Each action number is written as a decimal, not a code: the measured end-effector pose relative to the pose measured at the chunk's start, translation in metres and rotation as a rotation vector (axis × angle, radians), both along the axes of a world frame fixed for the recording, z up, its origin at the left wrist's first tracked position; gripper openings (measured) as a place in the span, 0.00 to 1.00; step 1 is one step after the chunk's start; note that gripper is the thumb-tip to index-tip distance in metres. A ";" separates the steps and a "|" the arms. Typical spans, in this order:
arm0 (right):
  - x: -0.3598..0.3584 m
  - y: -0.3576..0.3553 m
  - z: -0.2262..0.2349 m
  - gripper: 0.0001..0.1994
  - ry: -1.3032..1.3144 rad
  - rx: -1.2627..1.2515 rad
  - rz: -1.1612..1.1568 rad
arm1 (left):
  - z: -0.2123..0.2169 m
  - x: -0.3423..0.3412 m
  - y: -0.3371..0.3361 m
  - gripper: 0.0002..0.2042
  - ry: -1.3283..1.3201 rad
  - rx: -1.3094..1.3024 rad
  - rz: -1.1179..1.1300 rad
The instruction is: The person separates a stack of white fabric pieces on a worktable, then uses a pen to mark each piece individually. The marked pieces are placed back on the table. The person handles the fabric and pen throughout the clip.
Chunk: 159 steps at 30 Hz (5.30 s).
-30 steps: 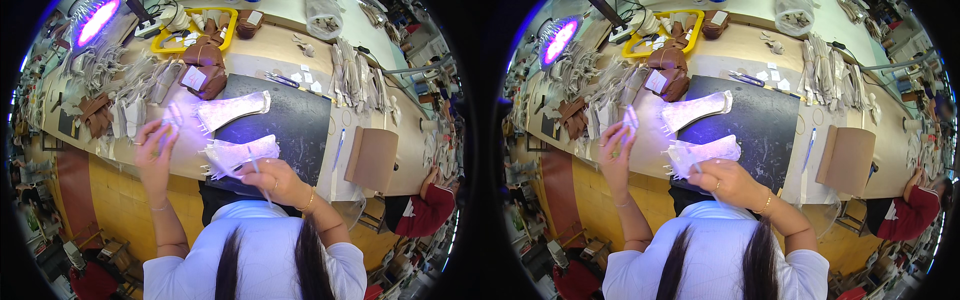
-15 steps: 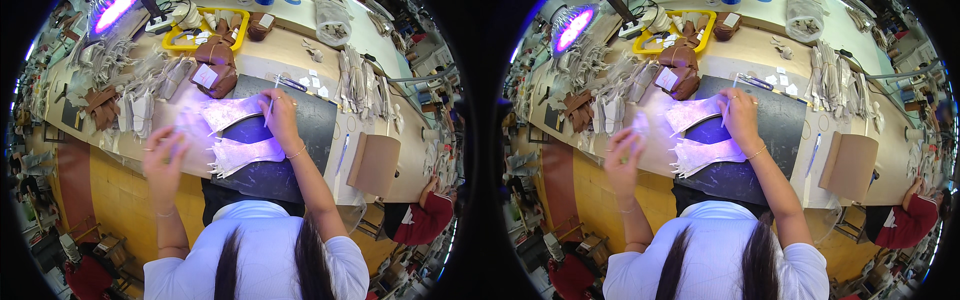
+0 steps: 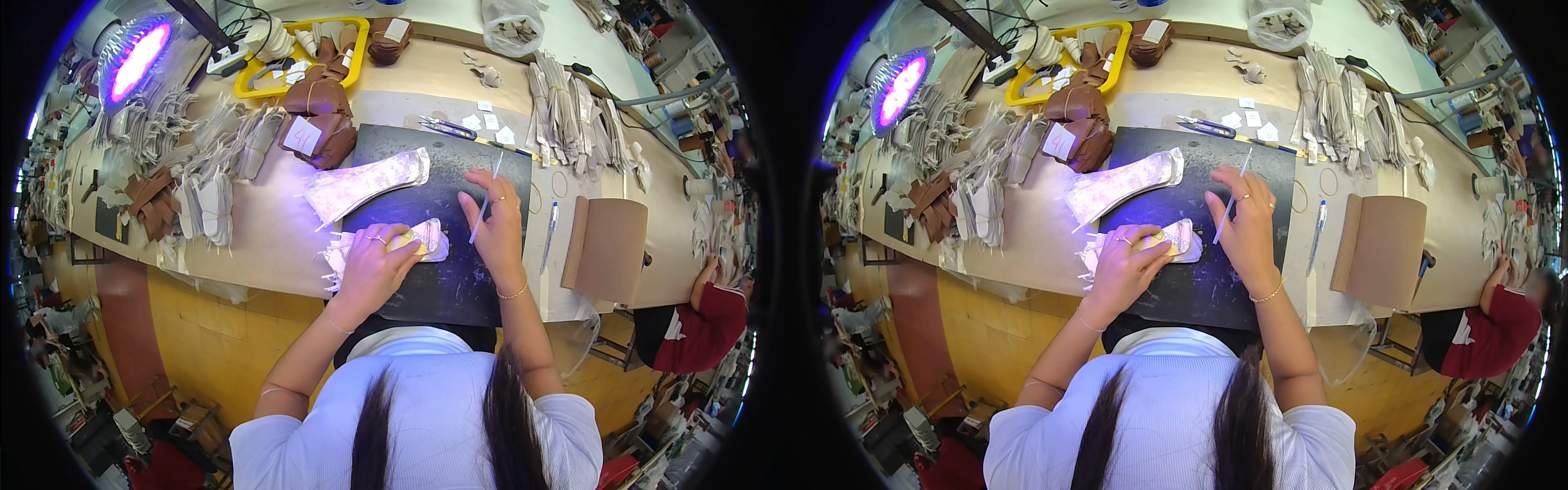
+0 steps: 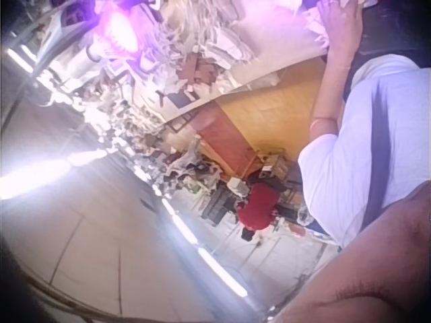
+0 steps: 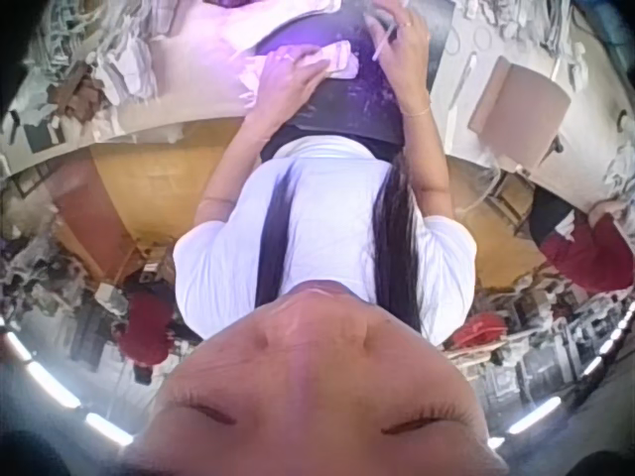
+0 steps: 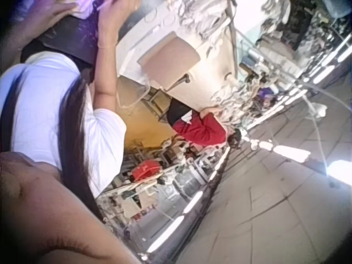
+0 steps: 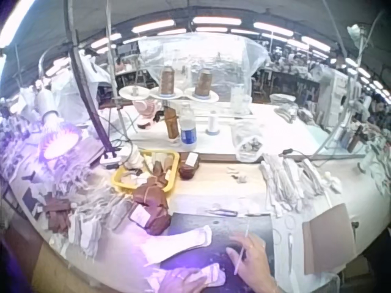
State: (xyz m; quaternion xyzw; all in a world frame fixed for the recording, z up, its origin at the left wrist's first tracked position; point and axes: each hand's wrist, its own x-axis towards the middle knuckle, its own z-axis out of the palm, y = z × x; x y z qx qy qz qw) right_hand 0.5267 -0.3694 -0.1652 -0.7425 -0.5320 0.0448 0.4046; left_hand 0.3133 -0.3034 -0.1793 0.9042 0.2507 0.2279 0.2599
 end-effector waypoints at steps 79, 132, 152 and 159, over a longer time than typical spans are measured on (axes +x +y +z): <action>-0.030 -0.040 0.019 0.07 0.290 0.165 0.048 | -0.003 0.000 0.003 0.10 -0.036 0.022 -0.010; -0.044 -0.020 0.008 0.04 -0.086 -0.099 0.172 | -0.005 0.003 0.000 0.08 0.006 0.052 -0.023; -0.032 -0.018 -0.003 0.14 -0.213 -0.205 0.175 | 0.033 -0.065 0.037 0.11 -0.105 -0.010 0.408; -0.057 -0.003 0.039 0.11 -0.014 0.224 0.678 | 0.058 -0.104 0.053 0.12 -0.183 -0.024 0.703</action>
